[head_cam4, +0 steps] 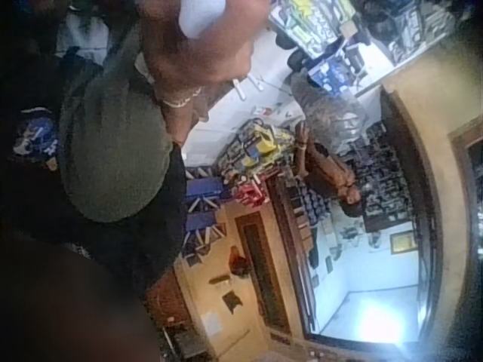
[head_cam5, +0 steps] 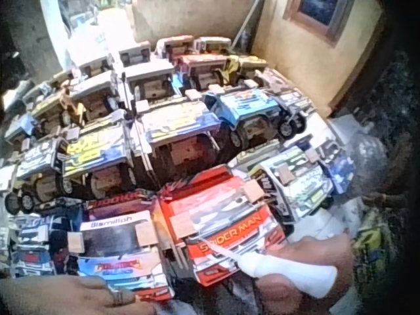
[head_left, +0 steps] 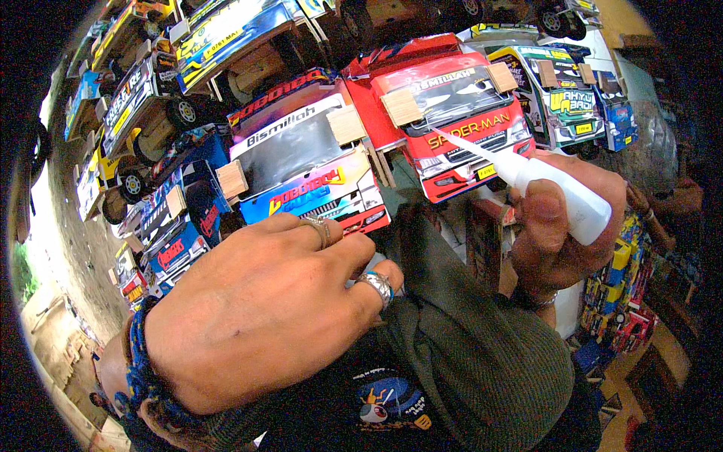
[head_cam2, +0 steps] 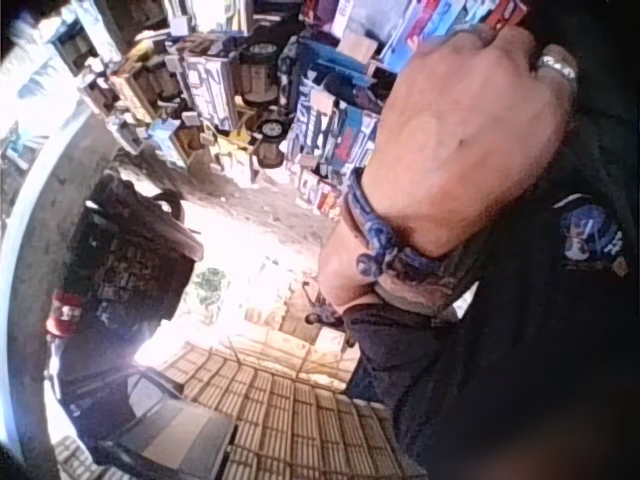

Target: The person assembles toy cars by applying glue to small wooden pieces and attaching them to the tops of toy car boxes. They then use a hammer to tap the pieces into place, repeating the process for multiple cars.

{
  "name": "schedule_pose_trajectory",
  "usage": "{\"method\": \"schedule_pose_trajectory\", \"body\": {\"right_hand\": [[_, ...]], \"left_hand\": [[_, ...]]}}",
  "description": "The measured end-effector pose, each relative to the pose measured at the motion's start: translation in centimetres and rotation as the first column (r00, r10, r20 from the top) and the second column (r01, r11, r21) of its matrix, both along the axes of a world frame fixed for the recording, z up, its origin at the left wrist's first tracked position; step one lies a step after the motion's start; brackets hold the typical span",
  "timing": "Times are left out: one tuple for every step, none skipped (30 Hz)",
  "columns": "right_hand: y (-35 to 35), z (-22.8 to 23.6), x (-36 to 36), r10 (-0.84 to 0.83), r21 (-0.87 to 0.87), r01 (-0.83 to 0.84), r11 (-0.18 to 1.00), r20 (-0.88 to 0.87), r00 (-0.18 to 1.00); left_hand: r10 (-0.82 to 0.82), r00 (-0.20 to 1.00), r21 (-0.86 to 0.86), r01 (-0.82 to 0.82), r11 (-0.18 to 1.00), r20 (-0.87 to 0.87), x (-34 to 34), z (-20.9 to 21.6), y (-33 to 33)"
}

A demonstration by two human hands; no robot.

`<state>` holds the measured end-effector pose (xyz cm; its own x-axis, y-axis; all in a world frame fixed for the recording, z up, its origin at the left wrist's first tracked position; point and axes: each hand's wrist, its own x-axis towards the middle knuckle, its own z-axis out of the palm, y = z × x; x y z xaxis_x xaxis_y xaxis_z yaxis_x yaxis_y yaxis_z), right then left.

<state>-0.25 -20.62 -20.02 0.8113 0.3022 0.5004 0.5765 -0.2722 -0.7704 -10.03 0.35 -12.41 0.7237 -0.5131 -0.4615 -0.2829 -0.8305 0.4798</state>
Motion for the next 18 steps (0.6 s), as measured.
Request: {"method": "schedule_pose_trajectory", "body": {"right_hand": [[0.1, 0.0, 0.0, 0.014, -0.059, -0.012, 0.998, 0.030, 0.999], [0.2, 0.0, 0.1, 0.036, -0.105, -0.026, 0.994, 0.092, 0.995], [0.3, 0.0, 0.1, 0.051, -0.107, -0.042, 0.993, 0.082, 0.995], [0.4, 0.0, 0.2, 0.074, -0.097, -0.063, 0.993, 0.106, 0.992], [0.4, 0.2, 0.1, 0.048, -0.142, -0.037, 0.989, 0.079, 0.996], [0.4, 0.3, 0.2, 0.068, -0.105, -0.060, 0.993, 0.072, 0.995], [0.3, 0.6, -0.2, 0.038, -0.124, -0.036, 0.992, 0.016, 0.999], [0.3, 0.7, -0.1, 0.040, -0.136, -0.032, 0.990, 0.055, 0.998], [0.2, 0.8, -0.2, 0.025, -0.152, -0.021, 0.988, 0.020, 1.000], [0.2, 0.8, 0.0, 0.042, -0.162, -0.028, 0.986, 0.080, 0.996], [0.1, 0.9, 0.0, 0.030, -0.206, -0.007, 0.979, 0.113, 0.993], [0.1, 0.9, 0.1, 0.063, -0.174, -0.039, 0.984, 0.135, 0.989], [0.1, 0.9, 0.1, 0.068, -0.176, -0.044, 0.983, 0.131, 0.989], [0.1, 1.0, 0.1, 0.061, -0.195, -0.038, 0.980, 0.116, 0.991], [0.0, 1.0, 0.1, 0.064, -0.167, -0.047, 0.985, 0.093, 0.994], [0.0, 1.0, 0.1, 0.055, -0.156, -0.045, 0.987, 0.060, 0.997], [0.1, 1.0, 0.1, 0.051, -0.153, -0.041, 0.987, 0.063, 0.997], [0.1, 1.0, 0.1, 0.047, -0.151, -0.037, 0.988, 0.066, 0.997]], "left_hand": [[-0.003, 1.000, 0.003, 0.003, 1.000, -0.001, 0.0, 0.0, 0.0], [0.007, 1.000, -0.006, -0.007, 1.000, -0.006, 0.0, 0.0, 0.0], [0.016, 1.000, -0.015, -0.016, 1.000, -0.011, 0.0, 0.0, 0.0], [0.026, 1.000, -0.025, -0.026, 0.999, -0.015, 0.0, -0.1, -0.1], [0.030, 0.999, -0.032, -0.030, 0.999, -0.013, 0.0, -0.1, 0.0], [0.035, 0.999, -0.039, -0.035, 0.999, -0.011, 0.0, 0.0, 0.0], [0.040, 0.999, -0.046, -0.040, 0.998, -0.009, 0.0, 0.0, 0.0], [0.042, 0.999, -0.051, -0.043, 0.998, -0.015, 0.0, -0.1, 0.0], [0.044, 0.999, -0.055, -0.046, 0.997, -0.021, 0.0, -0.1, 0.1], [0.047, 0.999, -0.060, -0.048, 0.997, -0.027, 0.0, -0.1, 0.1], [0.046, 0.999, -0.065, -0.047, 0.997, -0.021, 0.0, -0.1, 0.1], [0.045, 0.999, -0.070, -0.046, 0.997, -0.015, 0.0, -0.2, 0.1], [0.044, 0.999, -0.075, -0.045, 0.996, -0.009, 0.0, -0.2, 0.1], [0.044, 0.999, -0.072, -0.045, 0.996, -0.015, 0.1, -0.2, 0.1], [0.045, 0.999, -0.068, -0.046, 0.997, -0.021, 0.1, -0.2, 0.0], [0.045, 0.999, -0.065, -0.046, 0.997, -0.026, 0.1, -0.1, 0.0], [0.042, 0.999, -0.059, -0.044, 0.997, -0.029, 0.1, -0.1, 0.0], [0.039, 0.999, -0.052, -0.041, 0.998, -0.031, 0.2, 0.0, 0.0]]}}
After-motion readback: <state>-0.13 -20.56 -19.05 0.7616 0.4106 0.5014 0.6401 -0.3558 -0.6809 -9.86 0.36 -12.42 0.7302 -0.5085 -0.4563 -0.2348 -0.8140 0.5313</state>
